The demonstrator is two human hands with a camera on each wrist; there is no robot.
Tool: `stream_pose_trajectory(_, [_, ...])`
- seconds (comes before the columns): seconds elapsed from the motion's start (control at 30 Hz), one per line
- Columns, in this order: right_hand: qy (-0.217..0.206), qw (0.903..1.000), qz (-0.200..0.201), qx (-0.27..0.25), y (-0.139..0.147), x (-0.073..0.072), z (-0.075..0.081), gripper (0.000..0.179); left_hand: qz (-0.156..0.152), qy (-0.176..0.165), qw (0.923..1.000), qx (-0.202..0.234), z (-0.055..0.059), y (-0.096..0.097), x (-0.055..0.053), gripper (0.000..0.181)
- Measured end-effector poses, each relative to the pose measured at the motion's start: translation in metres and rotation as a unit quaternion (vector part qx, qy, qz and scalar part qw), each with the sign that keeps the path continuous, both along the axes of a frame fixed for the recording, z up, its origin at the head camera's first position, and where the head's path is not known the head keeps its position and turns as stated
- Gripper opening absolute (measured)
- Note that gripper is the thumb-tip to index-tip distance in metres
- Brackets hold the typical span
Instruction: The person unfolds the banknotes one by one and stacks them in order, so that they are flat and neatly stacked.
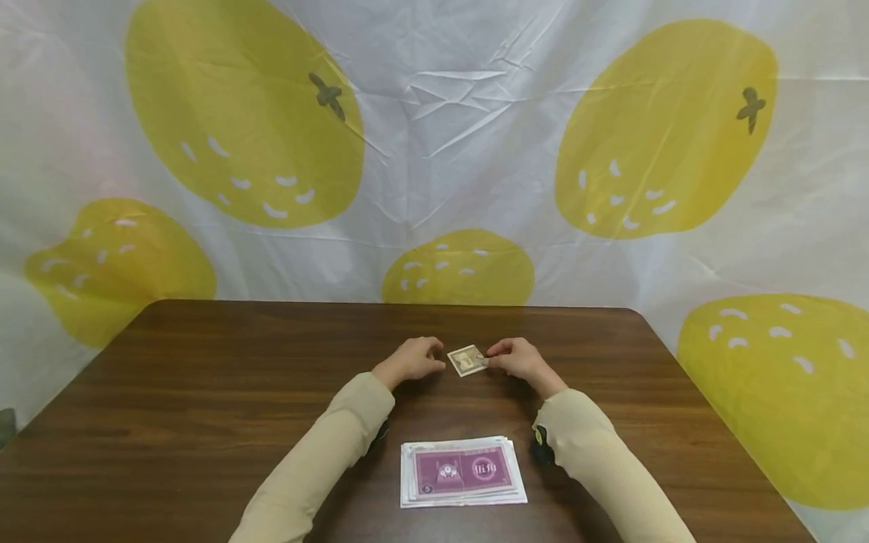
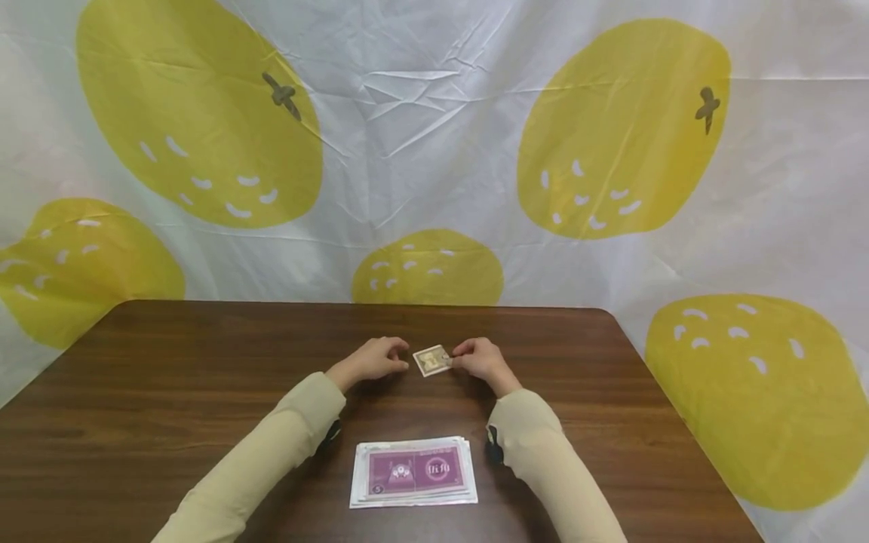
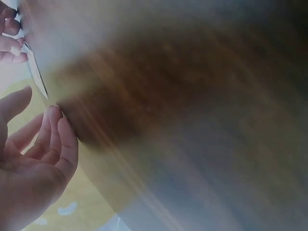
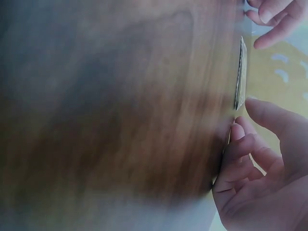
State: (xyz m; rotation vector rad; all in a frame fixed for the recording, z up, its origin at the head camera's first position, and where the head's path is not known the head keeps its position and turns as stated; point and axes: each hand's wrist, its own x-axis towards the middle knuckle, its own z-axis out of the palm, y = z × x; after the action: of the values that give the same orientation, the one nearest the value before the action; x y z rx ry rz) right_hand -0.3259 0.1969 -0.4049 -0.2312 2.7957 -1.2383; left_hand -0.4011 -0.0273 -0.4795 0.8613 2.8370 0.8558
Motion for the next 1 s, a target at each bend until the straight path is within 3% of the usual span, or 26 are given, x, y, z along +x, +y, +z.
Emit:
stream_pose_trajectory(0.1, [0.006, 1.0000, -0.003, 0.005, -0.002, -0.001, -0.001, 0.022, 0.007, -0.012, 0.9999, -0.007, -0.006, 0.004, -0.009, 0.046])
stream_pose_trajectory(0.13, [0.007, 0.9999, -0.004, 0.008, -0.003, -0.001, -0.001, 0.021, 0.012, -0.016, 0.9997, -0.013, -0.005, 0.006, -0.009, 0.045])
stream_pose_trajectory(0.17, [0.008, 0.9999, -0.005, 0.014, -0.003, -0.001, -0.001, 0.021, 0.014, -0.005, 0.9997, -0.020, 0.004, 0.007, -0.001, 0.044])
stream_pose_trajectory(0.2, [0.009, 0.9998, -0.005, 0.018, -0.004, -0.001, 0.000, 0.021, 0.005, -0.002, 0.9999, -0.014, -0.009, 0.007, -0.013, 0.045])
stream_pose_trajectory(0.27, [0.013, 0.9995, -0.006, 0.030, -0.005, -0.001, 0.001, 0.021, 0.015, -0.026, 0.9991, -0.029, -0.006, 0.009, -0.014, 0.046])
stream_pose_trajectory(0.33, [0.016, 0.9989, -0.008, 0.043, -0.006, 0.000, 0.002, 0.021, 0.006, -0.003, 0.9996, -0.027, -0.010, 0.010, -0.016, 0.045])
stream_pose_trajectory(0.37, [0.018, 0.9986, -0.010, 0.048, -0.007, 0.001, 0.002, 0.021, 0.006, 0.003, 0.9995, -0.031, -0.005, 0.011, -0.012, 0.044])
stream_pose_trajectory(0.4, [0.018, 0.9984, -0.010, 0.052, -0.007, 0.001, 0.003, 0.021, 0.011, -0.010, 0.9994, -0.033, -0.006, 0.012, -0.014, 0.042])
stream_pose_trajectory(0.43, [0.019, 0.9982, -0.008, 0.056, -0.008, 0.002, 0.003, 0.021, 0.021, -0.025, 0.9987, -0.040, 0.009, 0.014, -0.002, 0.040])
stream_pose_trajectory(0.53, [0.020, 0.9979, 0.004, 0.061, -0.009, 0.002, 0.003, 0.020, 0.026, 0.000, 0.9988, -0.042, 0.047, 0.015, 0.041, 0.030])
stream_pose_trajectory(0.57, [0.020, 0.9979, 0.012, 0.060, -0.010, 0.002, 0.003, 0.020, 0.040, -0.016, 0.9976, -0.054, 0.064, 0.017, 0.056, 0.029])
stream_pose_trajectory(0.63, [0.021, 0.9977, 0.027, 0.059, -0.010, 0.003, 0.003, 0.019, 0.041, -0.009, 0.9978, -0.051, 0.076, 0.017, 0.071, 0.026])
stream_pose_trajectory(0.7, [0.016, 0.9976, 0.041, 0.054, -0.011, 0.003, 0.004, 0.019, 0.046, -0.005, 0.9975, -0.054, 0.080, 0.017, 0.077, 0.025])
stream_pose_trajectory(1.0, [-0.004, 0.9963, 0.085, 0.010, -0.011, 0.007, 0.006, 0.021, 0.050, -0.015, 0.9960, -0.072, 0.086, 0.020, 0.084, 0.034])
